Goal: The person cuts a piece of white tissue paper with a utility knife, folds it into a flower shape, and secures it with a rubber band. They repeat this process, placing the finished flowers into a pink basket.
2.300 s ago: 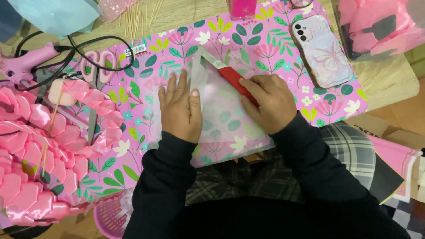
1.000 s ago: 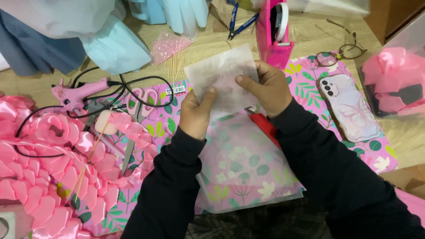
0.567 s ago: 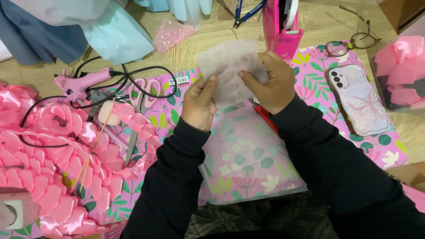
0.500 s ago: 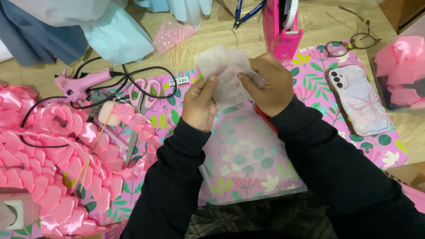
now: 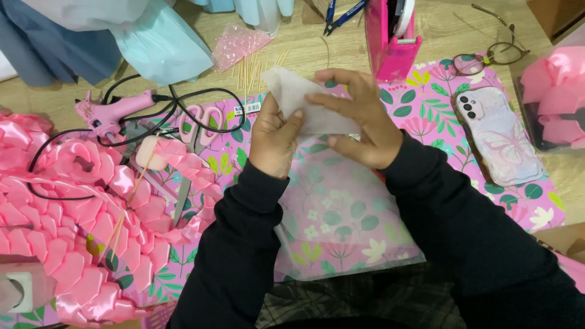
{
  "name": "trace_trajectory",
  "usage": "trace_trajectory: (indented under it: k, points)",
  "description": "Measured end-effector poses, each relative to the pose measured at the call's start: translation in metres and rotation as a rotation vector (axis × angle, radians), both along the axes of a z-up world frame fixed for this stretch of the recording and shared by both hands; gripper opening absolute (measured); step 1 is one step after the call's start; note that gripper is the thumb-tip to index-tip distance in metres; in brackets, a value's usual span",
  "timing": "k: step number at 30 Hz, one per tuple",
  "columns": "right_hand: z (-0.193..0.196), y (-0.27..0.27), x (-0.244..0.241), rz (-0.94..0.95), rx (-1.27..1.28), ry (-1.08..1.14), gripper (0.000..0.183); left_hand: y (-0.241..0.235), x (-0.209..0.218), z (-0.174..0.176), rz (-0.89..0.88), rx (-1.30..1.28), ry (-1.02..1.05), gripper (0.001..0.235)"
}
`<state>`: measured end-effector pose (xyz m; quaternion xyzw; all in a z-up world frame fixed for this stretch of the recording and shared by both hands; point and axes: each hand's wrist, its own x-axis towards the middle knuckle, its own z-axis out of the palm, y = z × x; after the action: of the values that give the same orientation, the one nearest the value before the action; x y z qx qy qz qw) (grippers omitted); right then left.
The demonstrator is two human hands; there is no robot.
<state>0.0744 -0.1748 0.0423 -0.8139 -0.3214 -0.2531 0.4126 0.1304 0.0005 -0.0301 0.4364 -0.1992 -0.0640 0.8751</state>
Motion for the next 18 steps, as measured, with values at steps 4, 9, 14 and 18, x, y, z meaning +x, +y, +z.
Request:
trace_trajectory:
  k: [4,9,14,18]
  points:
    - [-0.002,-0.015,0.006,-0.002,0.138,0.12,0.046,0.004,-0.005,0.006,-0.078,0.037,0.008,0.06]
    - [-0.015,-0.016,0.008,0.024,0.397,0.496,0.025,0.003,-0.017,0.014,-0.171,0.197,-0.087,0.073]
    - [-0.009,-0.009,0.004,0.063,0.597,0.531,0.013,0.004,-0.02,0.019,-0.175,0.251,-0.048,0.073]
    - [-0.017,-0.014,0.011,0.031,0.846,0.571,0.013,-0.005,-0.01,0.002,0.086,0.317,0.019,0.02]
